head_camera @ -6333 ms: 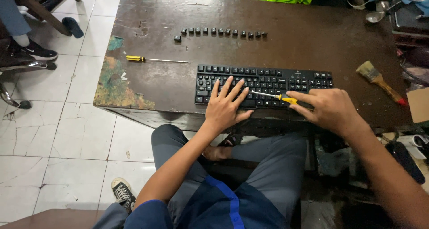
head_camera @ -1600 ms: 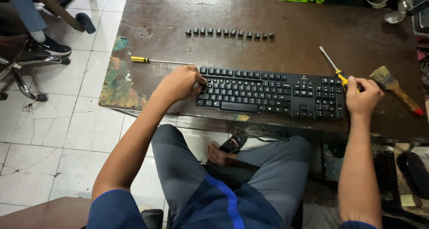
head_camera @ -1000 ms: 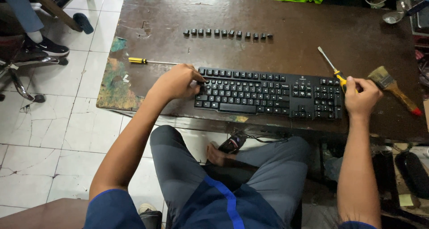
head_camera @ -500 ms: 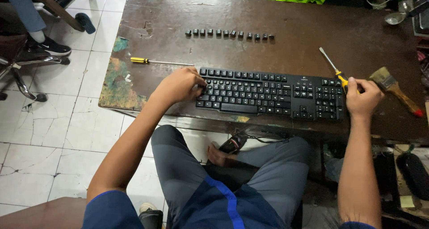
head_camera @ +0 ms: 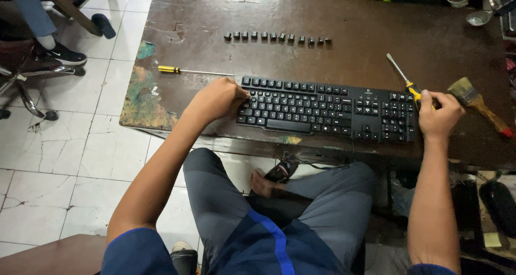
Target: The person is reassembling a computer keyboard by manually picking up individual keycaps and pressing them onto the switches on the keyboard base.
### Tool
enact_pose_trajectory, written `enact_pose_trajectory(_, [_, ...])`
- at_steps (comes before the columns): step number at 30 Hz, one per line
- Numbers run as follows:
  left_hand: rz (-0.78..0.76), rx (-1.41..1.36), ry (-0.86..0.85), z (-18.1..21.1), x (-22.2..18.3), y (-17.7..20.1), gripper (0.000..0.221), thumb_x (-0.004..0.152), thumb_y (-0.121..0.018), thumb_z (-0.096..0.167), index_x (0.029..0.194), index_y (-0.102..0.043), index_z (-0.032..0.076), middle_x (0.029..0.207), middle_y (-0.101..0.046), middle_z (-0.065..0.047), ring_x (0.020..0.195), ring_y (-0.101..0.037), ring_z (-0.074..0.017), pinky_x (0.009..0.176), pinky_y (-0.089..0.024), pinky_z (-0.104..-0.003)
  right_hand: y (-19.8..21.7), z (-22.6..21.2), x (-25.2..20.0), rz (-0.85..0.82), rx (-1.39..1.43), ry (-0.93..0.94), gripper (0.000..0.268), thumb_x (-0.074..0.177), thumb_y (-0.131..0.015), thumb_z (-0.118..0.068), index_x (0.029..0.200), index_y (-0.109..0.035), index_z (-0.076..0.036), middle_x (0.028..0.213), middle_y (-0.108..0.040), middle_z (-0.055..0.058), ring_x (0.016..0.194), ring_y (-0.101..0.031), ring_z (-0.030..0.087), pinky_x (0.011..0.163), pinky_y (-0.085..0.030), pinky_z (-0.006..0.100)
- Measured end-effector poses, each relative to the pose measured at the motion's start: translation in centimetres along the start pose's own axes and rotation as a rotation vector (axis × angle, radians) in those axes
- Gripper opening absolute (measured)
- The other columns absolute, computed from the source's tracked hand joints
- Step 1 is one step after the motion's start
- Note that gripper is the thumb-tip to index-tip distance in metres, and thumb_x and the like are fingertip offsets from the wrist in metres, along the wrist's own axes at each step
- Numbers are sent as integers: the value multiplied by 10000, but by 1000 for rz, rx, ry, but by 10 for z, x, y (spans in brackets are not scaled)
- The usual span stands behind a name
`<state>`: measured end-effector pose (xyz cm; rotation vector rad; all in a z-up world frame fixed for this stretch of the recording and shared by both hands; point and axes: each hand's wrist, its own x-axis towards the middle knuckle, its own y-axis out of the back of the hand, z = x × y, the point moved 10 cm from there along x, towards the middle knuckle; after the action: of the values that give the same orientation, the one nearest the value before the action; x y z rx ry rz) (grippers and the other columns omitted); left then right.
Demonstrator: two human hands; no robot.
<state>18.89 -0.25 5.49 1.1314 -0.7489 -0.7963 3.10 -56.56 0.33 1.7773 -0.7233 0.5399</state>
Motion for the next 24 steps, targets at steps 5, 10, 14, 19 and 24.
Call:
enact_pose_trajectory(5, [68, -58, -36, -4, -2, 4, 164, 906, -667, 92, 925, -830, 98, 938, -808, -155, 770, -741, -397, 689, -541, -481, 2, -2, 8, -98, -26, -78, 137, 1158, -812, -142, 1175, -870, -20, 1054, -769, 183, 916, -692, 331, 859, -514, 441])
enact_pose_trajectory(10, [125, -54, -36, -3, -2, 8, 158, 910, -701, 83, 959, -850, 99, 1000, -804, -134, 859, -749, -410, 729, -572, -476, 34, -156, 51, -85, -232, -92, 335, 1049, -852, -198, 1327, -827, -11, 1224, -626, 269, 1144, -577, 444, 934, -479, 554])
enact_pose_trajectory(14, [64, -35, 128, -19, 1, -6, 167, 862, -765, 156, 983, -877, 186, 911, -839, -90, 897, -798, -380, 846, -626, -525, -4, -333, 56, -220, 248, 144, 333, 999, -805, -84, 1319, -762, -3, 1170, -688, 258, 1203, -619, 466, 1105, -401, 538])
enact_pose_trajectory(19, [86, -78, 125, -22, 2, -9, 174, 863, -759, 171, 991, -877, 168, 913, -836, -107, 881, -791, -403, 819, -621, -543, -109, -408, 28, -443, 204, 317, 585, 1017, -707, -442, 1483, -667, -90, 1358, -645, 207, 1337, -585, 409, 1071, -451, 543])
enact_pose_trajectory(24, [83, -85, 117, -23, -2, -12, 182, 845, -757, 149, 978, -878, 182, 911, -836, -93, 875, -793, -395, 814, -627, -539, -121, -416, 11, -412, 29, 414, 615, 1003, -650, -546, 1490, -652, -171, 1482, -615, 114, 1404, -568, 319, 1180, -352, 508])
